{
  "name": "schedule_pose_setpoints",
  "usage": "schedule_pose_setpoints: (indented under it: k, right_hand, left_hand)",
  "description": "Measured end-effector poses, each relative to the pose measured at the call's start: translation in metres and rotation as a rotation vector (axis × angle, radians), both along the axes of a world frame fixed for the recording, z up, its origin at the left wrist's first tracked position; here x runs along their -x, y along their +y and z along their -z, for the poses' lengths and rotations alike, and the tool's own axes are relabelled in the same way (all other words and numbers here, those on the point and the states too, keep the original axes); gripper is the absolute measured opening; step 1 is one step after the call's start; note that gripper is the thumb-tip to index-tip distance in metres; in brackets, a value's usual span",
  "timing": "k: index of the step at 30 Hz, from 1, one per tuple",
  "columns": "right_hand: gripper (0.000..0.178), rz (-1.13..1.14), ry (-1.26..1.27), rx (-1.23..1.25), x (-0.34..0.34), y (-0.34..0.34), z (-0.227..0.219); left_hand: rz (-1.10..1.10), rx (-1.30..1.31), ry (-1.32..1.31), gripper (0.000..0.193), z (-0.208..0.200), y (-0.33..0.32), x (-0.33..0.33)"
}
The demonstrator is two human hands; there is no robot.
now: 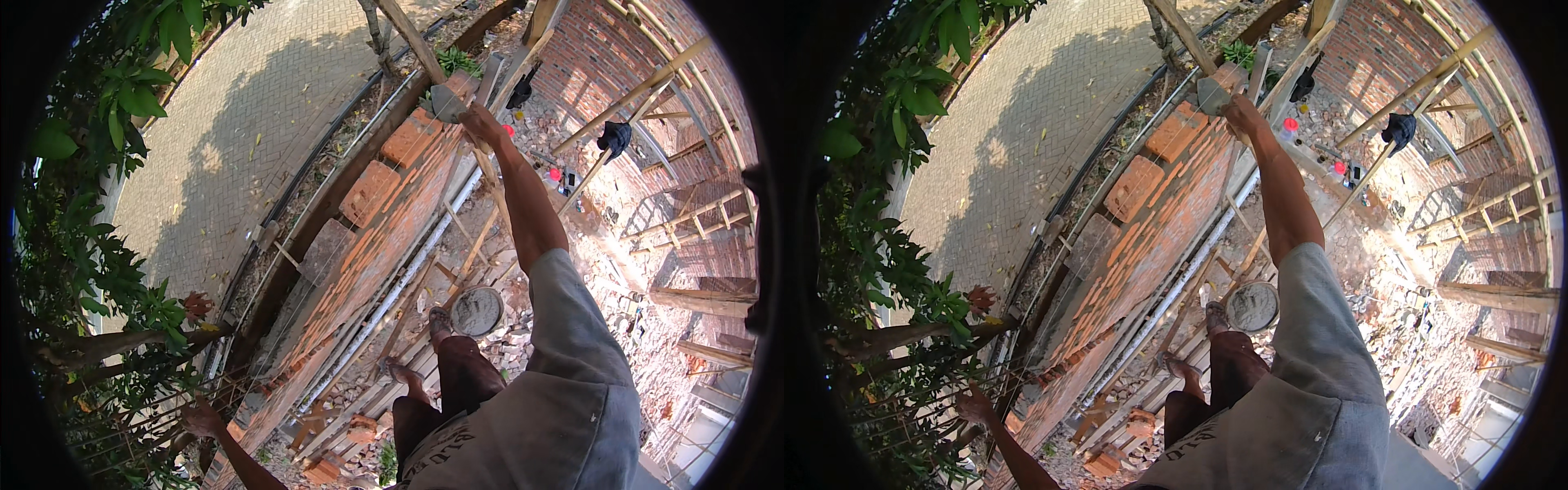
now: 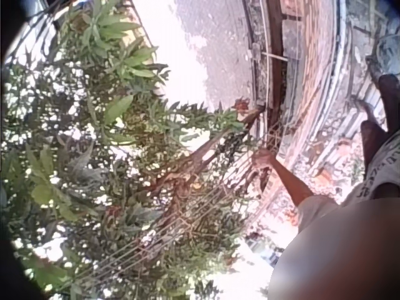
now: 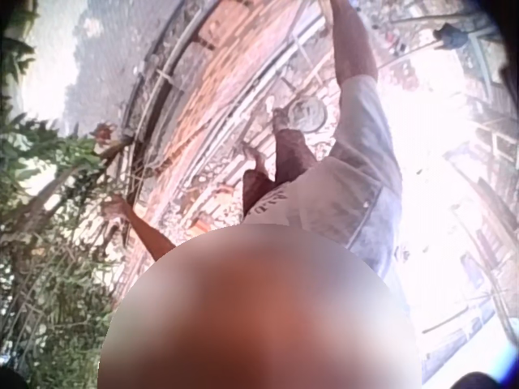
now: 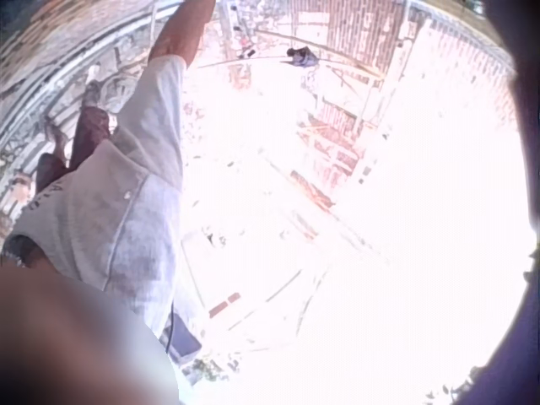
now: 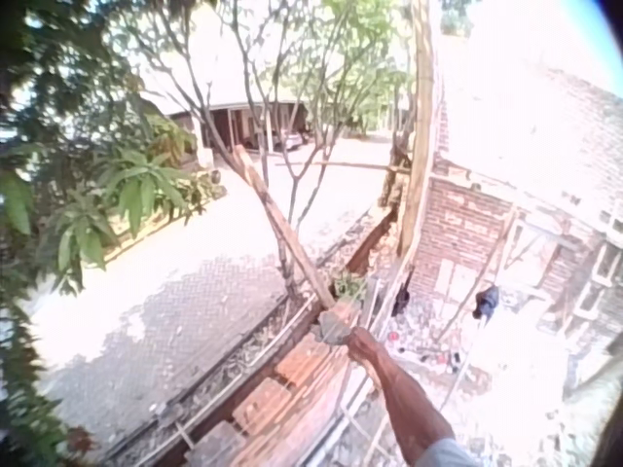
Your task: The person scoops mortar from a headpan with a trowel and spreads it on a brick wall. The person places bricks onto the mortar bed, taps them into position, and continues the process along the wall.
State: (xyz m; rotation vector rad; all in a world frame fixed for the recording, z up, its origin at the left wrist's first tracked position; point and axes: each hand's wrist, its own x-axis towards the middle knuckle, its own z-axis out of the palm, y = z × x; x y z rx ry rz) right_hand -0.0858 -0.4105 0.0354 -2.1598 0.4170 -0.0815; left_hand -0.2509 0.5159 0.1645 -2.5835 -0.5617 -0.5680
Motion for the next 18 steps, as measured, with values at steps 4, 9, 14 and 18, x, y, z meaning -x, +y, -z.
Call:
schedule_pose_setpoints:
  k: [4,9,14,18]
  right_hand:
    - [0.022,-0.221,-0.103,0.114,0.014,0.021,0.007]
    - [0.026,-0.161,0.156,-0.019,0.098,0.098,-0.027]
    - [0.03,-0.061,0.179,-0.081,0.228,0.174,0.013]
    - [0.027,0.055,0.461,-0.347,0.369,0.218,0.113]
  left_hand:
    - [-0.122,-0.031,0.094,0.077,0.0,0.0,-0.004]
    - [0.051,-0.077,-0.034,0.078,0.002,0.002,-0.004]
    - [0.016,-0.123,-0.028,0.077,-0.006,-0.002,-0.003]
    - [0.004,-0.101,0.022,0.079,-0.011,0.009,0.0]
